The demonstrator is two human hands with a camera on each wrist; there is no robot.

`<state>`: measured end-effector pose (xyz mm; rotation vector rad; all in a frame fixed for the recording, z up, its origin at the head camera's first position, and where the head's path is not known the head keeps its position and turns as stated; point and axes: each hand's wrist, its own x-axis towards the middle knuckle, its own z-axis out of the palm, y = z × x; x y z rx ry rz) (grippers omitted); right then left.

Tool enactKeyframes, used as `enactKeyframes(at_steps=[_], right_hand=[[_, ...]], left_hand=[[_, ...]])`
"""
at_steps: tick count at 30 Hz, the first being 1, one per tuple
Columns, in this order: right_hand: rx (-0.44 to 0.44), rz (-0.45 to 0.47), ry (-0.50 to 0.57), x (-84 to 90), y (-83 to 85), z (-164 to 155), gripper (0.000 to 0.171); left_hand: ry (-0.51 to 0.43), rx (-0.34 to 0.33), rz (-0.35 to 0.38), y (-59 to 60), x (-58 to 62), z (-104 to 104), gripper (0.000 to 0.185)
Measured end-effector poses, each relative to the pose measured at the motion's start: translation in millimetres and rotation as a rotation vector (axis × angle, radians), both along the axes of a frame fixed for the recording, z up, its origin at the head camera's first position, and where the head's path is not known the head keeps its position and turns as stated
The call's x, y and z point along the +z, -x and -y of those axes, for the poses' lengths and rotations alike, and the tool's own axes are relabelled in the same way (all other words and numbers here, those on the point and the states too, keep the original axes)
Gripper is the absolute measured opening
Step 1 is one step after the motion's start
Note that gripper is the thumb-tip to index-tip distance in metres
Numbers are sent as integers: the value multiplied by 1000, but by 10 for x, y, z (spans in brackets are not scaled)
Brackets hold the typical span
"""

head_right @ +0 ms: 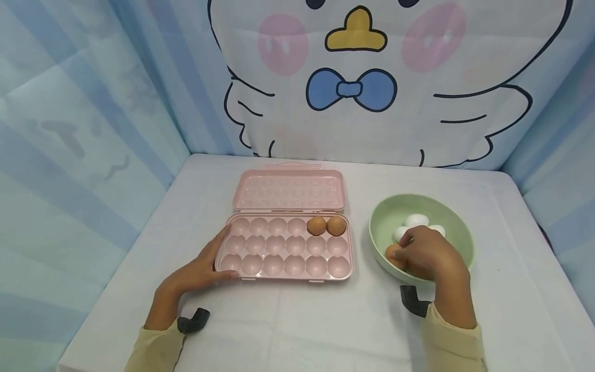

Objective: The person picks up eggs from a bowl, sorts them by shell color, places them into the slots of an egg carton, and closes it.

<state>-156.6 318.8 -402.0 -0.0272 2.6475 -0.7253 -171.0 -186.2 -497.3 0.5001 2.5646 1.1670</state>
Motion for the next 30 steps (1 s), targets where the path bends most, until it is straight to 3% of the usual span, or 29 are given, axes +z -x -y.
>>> enactKeyframes(at_steps=[4, 7, 13, 18, 22, 26, 30], right_hand=[[-5, 37, 13, -43, 10, 56, 27], [26, 55, 5, -71, 23, 84, 29], [114, -52, -17, -115, 67, 77, 28], [150, -129, 9, -158, 86, 79, 17], [171, -156, 21, -154, 84, 91, 28], [163, -190, 32, -119, 72, 116, 31], [79, -219, 54, -73, 70, 161, 35]], left_hand=[[-12, -3, -6, -3, -5, 3, 124], [-28, -17, -24, 5, -19, 5, 123], [-20, -24, -30, 15, -35, 9, 124], [-17, -26, -28, 16, -32, 11, 123], [-20, -36, -38, 22, -26, 10, 123], [-23, -35, -38, 25, -14, 4, 123], [-19, -34, -33, 25, -11, 4, 123]])
